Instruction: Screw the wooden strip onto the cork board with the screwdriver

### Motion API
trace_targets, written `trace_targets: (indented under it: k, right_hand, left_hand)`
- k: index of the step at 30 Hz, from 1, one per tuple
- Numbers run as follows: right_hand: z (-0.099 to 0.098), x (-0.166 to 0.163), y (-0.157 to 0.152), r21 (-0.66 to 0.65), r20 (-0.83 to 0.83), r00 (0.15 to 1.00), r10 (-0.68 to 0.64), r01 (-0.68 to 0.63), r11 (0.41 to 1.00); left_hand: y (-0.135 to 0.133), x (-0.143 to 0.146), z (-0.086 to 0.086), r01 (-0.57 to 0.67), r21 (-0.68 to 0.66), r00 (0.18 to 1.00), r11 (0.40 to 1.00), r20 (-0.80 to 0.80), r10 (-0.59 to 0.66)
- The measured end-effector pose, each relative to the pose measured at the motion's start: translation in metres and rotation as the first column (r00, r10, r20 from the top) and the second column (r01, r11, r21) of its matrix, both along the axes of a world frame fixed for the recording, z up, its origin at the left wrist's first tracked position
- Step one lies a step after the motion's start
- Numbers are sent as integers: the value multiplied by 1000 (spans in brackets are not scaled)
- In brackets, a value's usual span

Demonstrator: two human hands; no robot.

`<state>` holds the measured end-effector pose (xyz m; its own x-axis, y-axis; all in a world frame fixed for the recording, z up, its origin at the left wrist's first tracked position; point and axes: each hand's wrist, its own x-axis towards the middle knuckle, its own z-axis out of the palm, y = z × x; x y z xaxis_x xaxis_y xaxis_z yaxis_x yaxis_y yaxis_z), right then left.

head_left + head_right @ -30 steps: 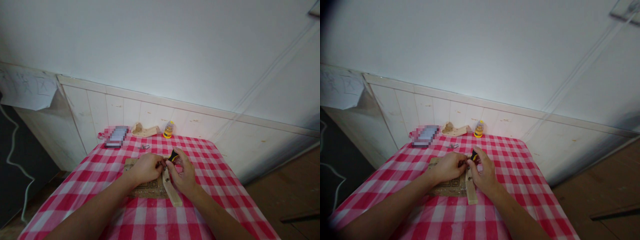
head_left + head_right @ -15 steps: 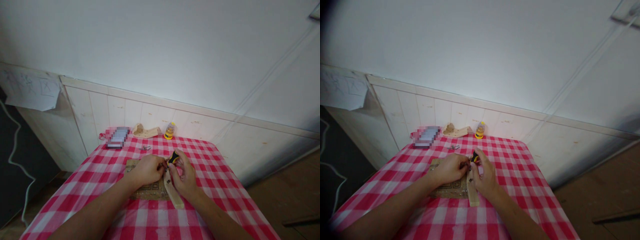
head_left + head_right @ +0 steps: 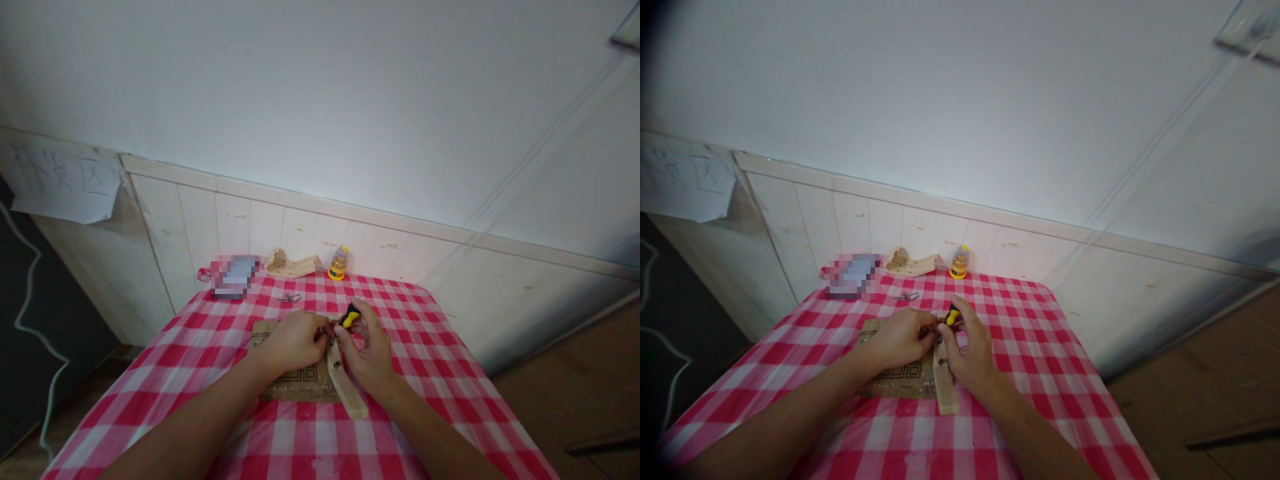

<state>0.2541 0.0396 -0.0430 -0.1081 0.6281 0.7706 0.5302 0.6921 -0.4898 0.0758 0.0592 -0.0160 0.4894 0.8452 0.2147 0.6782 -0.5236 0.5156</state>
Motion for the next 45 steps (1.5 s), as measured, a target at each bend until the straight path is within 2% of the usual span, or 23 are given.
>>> trace_targets:
  k: [7,13,19,22,27,36,38,40,45]
  right_hand:
    - [4,3,-1,-23,37,995,93,-92,995]
    - [-1,2,5,-14,30,996,82,-81,997]
    - [-5,7,2,16,-60,996,68,-67,998]
    - [0,8,-4,19,-92,989,119,-118,993]
    - [6,8,-8,42,-63,987,148,-145,988]
    - [-3,9,-6,28,-10,992,129,-128,991]
    - [-3,11,-5,29,-4,992,127,-127,992]
    - [-3,12,-5,31,3,992,129,-129,991]
    - [-3,13,-5,59,22,993,119,-120,991]
  left_hand:
    - [4,-2,-2,19,-10,999,1000,29,-18]
    - [11,-4,-5,11,60,1000,998,-2,-11]
    - [10,-4,-6,46,89,997,995,-61,-40]
    - [7,-5,-5,52,99,994,994,-98,-42]
    - [7,-8,-3,73,114,990,991,-131,-58]
    - [13,-11,-4,80,157,987,984,-150,-56]
    - [10,-11,-3,61,168,991,984,-128,-40]
    - [5,-10,-2,41,139,999,989,-41,-36]
    - [-2,-2,-11,152,-114,962,982,246,-120]
